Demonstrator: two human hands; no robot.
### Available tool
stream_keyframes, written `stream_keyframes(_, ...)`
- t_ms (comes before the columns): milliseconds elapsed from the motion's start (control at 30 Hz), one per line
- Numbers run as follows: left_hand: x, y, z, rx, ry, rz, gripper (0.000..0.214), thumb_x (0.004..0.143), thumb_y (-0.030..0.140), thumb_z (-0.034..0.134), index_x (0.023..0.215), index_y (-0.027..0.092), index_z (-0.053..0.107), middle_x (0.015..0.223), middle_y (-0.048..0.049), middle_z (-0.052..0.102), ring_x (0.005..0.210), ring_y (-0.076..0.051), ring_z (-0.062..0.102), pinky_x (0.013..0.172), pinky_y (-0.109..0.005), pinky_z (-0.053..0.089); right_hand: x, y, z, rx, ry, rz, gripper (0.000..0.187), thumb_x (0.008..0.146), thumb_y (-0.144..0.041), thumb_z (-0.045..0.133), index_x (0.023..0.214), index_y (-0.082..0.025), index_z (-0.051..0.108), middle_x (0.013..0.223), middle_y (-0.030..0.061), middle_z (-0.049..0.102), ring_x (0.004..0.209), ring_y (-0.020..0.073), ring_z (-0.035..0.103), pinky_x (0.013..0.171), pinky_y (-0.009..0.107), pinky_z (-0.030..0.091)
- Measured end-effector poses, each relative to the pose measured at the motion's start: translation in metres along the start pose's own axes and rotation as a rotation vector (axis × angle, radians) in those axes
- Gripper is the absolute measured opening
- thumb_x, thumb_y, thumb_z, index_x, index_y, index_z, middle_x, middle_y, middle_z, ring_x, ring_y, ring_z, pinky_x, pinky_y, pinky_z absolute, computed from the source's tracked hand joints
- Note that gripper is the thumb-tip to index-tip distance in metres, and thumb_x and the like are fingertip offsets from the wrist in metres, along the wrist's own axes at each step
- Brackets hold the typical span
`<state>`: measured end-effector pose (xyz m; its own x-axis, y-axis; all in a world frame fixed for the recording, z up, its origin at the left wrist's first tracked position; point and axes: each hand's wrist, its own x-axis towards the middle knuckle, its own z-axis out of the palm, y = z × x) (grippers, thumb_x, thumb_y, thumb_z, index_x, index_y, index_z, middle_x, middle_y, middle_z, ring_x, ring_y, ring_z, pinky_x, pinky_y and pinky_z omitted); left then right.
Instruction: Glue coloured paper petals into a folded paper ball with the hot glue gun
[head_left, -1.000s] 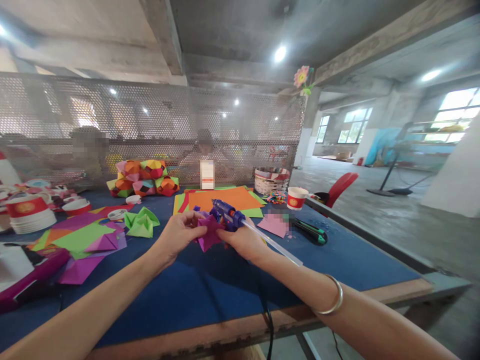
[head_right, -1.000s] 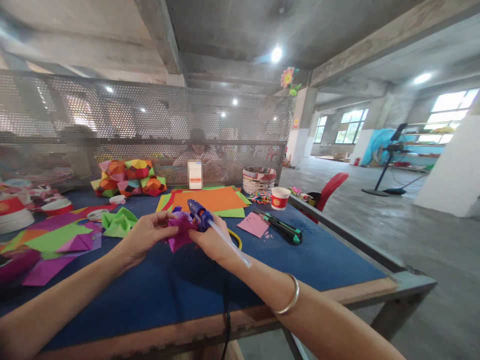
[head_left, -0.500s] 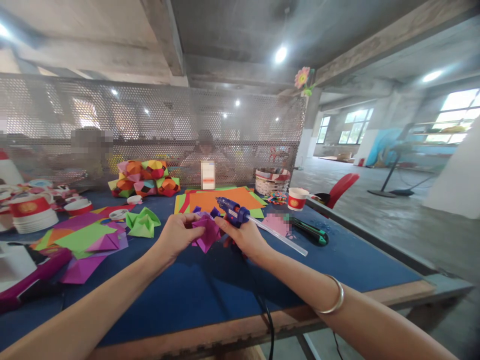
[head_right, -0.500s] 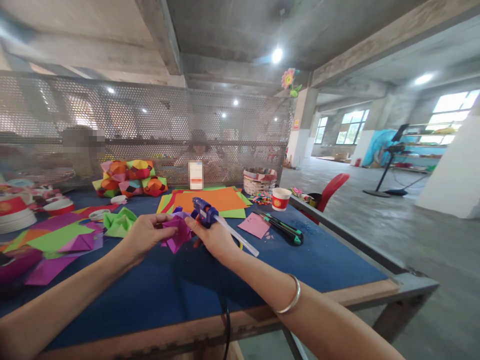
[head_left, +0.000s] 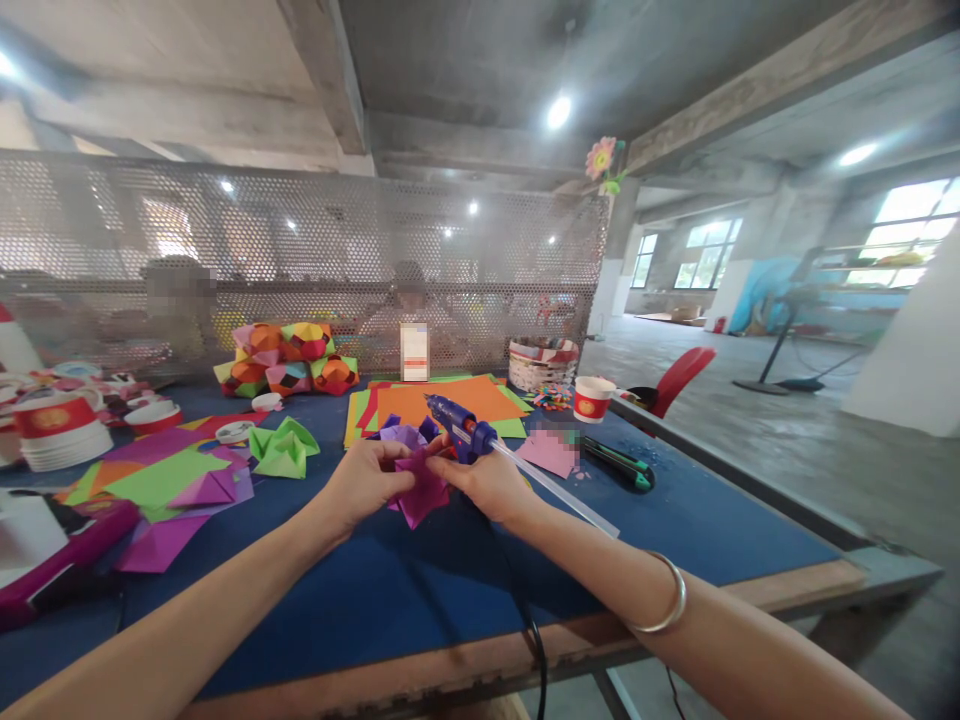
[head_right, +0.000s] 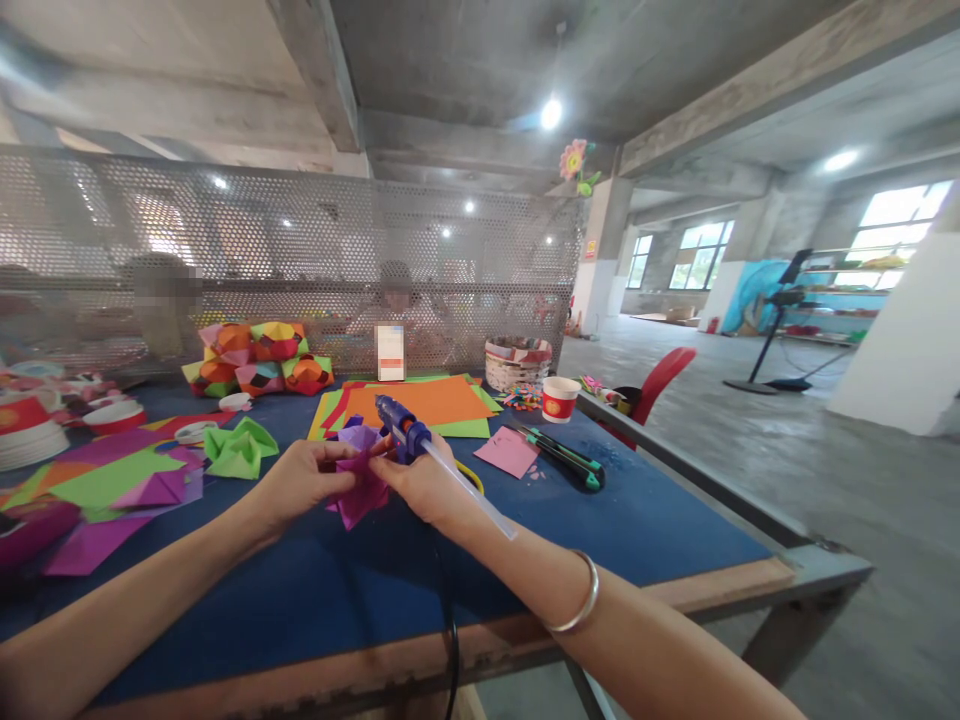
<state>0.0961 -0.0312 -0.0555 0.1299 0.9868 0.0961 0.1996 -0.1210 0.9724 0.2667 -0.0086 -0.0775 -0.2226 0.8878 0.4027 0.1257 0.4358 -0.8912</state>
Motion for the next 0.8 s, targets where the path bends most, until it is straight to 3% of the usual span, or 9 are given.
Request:
stream_keyframes(133, -0.0005, -0.0003, 0.0, -0.036, -0.03, -0.019, 0.013, 0.051, 0.023, 0.072, 0.062, 0.016, 0.074, 0.05, 0.0013, 0.063, 0.045, -0.009, 0.047, 0.046, -0.021, 0.031, 0.0, -0.0006, 0.0022, 0.01, 0.044, -0.014, 0.011, 0.074, -0.023, 0.07, 0.085, -0.02, 0.07, 0.091, 0.0054, 0.078, 0.089, 0.0215, 0.072, 0.088, 0.035, 0.057)
stream_keyframes(333, -0.001, 0.0009, -0.001, -0.142, -0.053, -0.034, 0.023, 0.052, 0.03, 0.085, 0.068, 0.015, 0.079, 0.06, -0.0019, 0.07, 0.055, -0.011, 0.055, 0.053, -0.022, 0.036, 0.0011, -0.0008, 0.0029, 0.034, 0.082, 0.005, 0.012, 0.071, -0.023, 0.07, 0.083, -0.02, 0.069, 0.086, 0.0038, 0.077, 0.084, 0.0214, 0.072, 0.085, 0.036, 0.058)
stream_keyframes(467, -0.0007, 0.0016, 0.0005, -0.185, -0.03, -0.074, 0.025, 0.05, 0.03, 0.084, 0.07, 0.015, 0.079, 0.065, -0.0035, 0.073, 0.059, -0.013, 0.061, 0.061, -0.024, 0.043, 0.0011, -0.0017, 0.0007, 0.025, 0.085, 0.041, 0.012, 0.073, -0.023, 0.069, 0.083, -0.019, 0.069, 0.085, 0.004, 0.076, 0.083, 0.021, 0.071, 0.083, 0.035, 0.058)
stream_keyframes(800, -0.0007, -0.0003, -0.0014, -0.112, -0.023, 0.034, 0.018, 0.056, 0.029, 0.078, 0.07, 0.018, 0.079, 0.071, -0.0046, 0.076, 0.065, -0.018, 0.066, 0.067, -0.03, 0.047, 0.0005, -0.0051, 0.0005, 0.069, 0.042, -0.022, 0.013, 0.074, -0.012, 0.067, 0.082, -0.021, 0.07, 0.088, 0.0025, 0.075, 0.085, 0.0193, 0.07, 0.088, 0.035, 0.056)
